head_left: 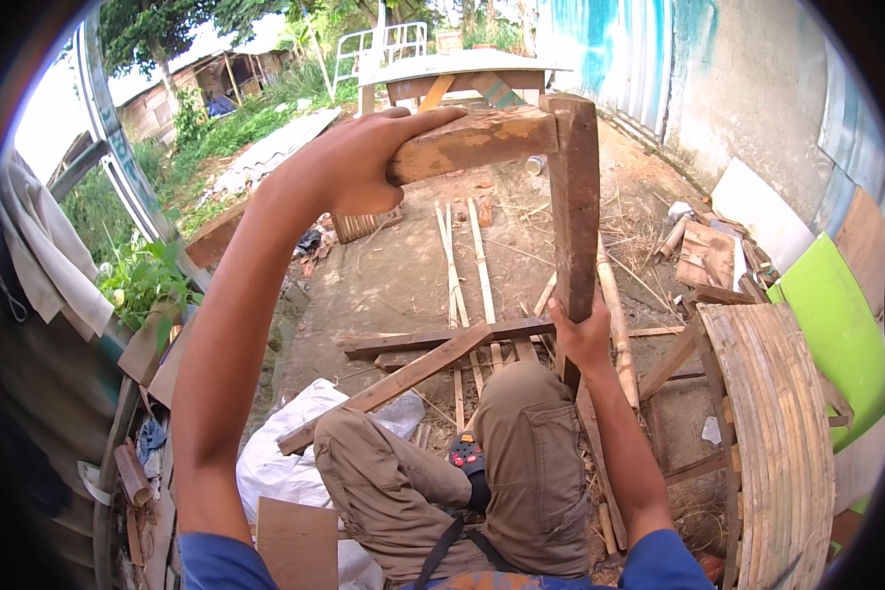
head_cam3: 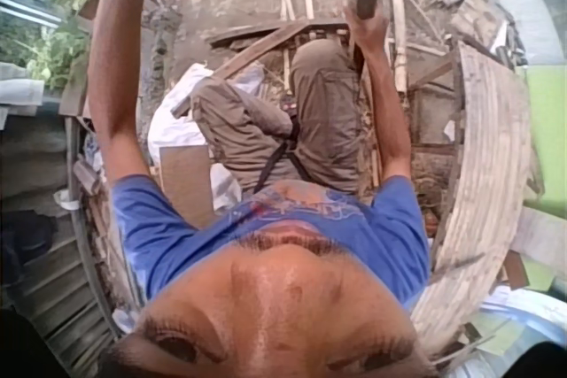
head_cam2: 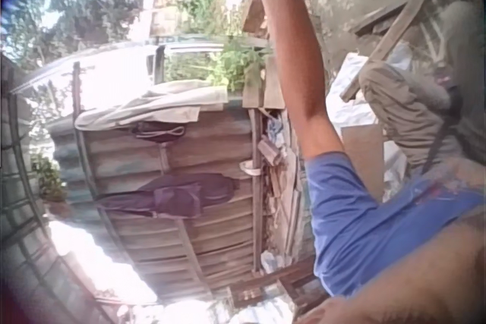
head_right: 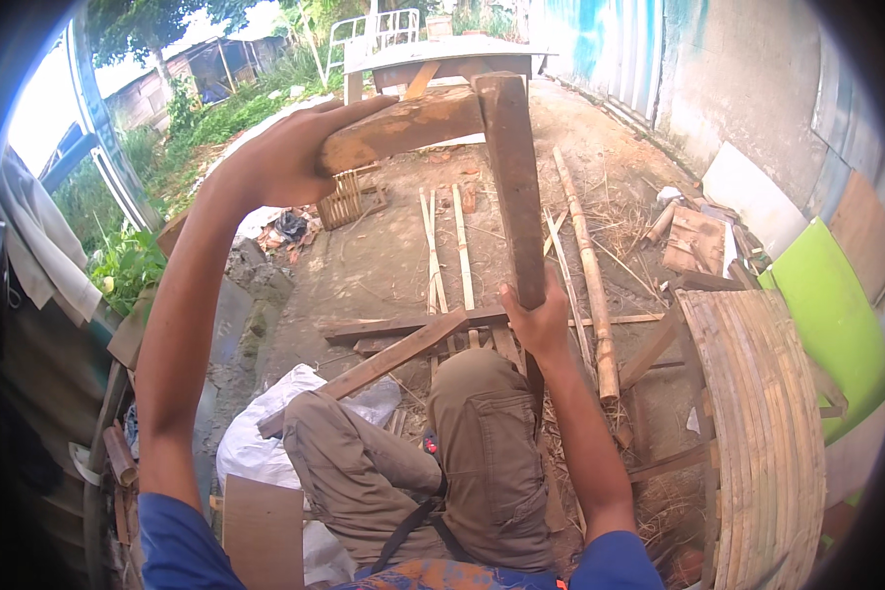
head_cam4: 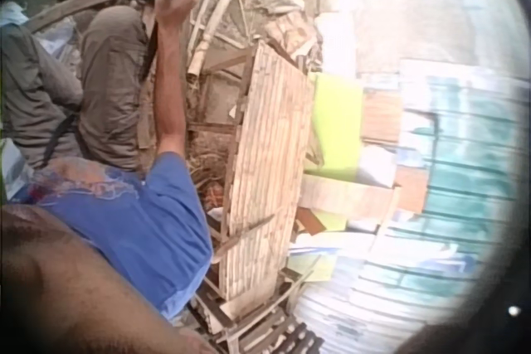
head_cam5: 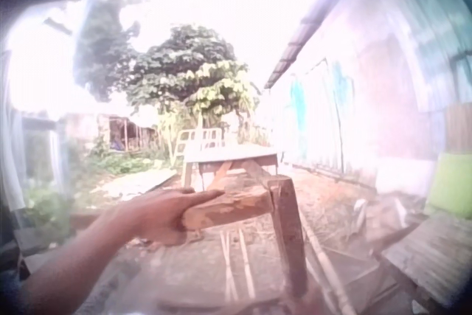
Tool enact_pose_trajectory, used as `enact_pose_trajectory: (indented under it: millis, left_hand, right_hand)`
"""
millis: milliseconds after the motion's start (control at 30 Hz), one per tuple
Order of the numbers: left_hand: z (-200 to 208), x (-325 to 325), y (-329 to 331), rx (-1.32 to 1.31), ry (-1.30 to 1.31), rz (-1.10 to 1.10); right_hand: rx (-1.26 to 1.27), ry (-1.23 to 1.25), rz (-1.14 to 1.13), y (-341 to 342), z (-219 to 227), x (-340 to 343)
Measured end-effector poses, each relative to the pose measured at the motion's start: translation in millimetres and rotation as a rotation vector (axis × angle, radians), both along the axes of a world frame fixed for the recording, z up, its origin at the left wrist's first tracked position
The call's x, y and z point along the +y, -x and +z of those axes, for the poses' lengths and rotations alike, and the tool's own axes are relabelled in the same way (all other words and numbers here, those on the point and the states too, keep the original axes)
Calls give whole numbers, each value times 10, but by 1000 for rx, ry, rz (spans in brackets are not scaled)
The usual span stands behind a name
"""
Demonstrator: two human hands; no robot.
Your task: The person sits on the ground and uses a hand saw to cut a wooden plank. They reposition the plank and continue sawing, then inspect the cut piece and place it aside.
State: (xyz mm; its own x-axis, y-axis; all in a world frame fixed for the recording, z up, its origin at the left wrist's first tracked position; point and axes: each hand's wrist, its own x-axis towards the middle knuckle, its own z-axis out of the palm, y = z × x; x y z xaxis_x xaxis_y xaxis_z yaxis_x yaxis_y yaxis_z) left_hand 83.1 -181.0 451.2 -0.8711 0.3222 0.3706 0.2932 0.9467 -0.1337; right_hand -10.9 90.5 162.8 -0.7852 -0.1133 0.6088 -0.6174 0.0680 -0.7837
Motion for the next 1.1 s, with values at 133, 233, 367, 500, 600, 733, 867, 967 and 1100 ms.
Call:
enact_pose_trajectory:
  millis: [133, 233, 367, 500, 600, 733, 867, 967, 1100]
  left_hand:
    - [-31, 179, -1, -27, -61, -38]
    - [-81, 258, 17, -27, -111, -99]
    - [-267, 198, 84, -93, -131, -115]
    - [-452, 11, 148, -114, -70, -52]
    - [-462, -44, 83, -144, -88, 18]
    - [-459, -64, -26, -130, -146, 16]
    - [-481, -78, -111, -154, -173, 52]
    - [-542, -77, -97, -170, -170, 34]
    - [-662, -188, -69, -164, -188, -14]
  right_hand:
    - [-58, 45, 108, 28, -37, 134]
    - [25, 147, 194, 119, -166, 244]
    - [-112, 274, 264, 36, -152, 307]
    - [-83, 162, 104, -11, -17, 170]
    - [-82, 20, -116, -41, 124, 95]
    - [1, 51, -206, 34, 138, 125]
    - [8, 102, -247, 115, 90, 133]
    - [-29, 87, -282, 169, 136, 171]
    - [-166, 147, -126, 189, 204, 171]
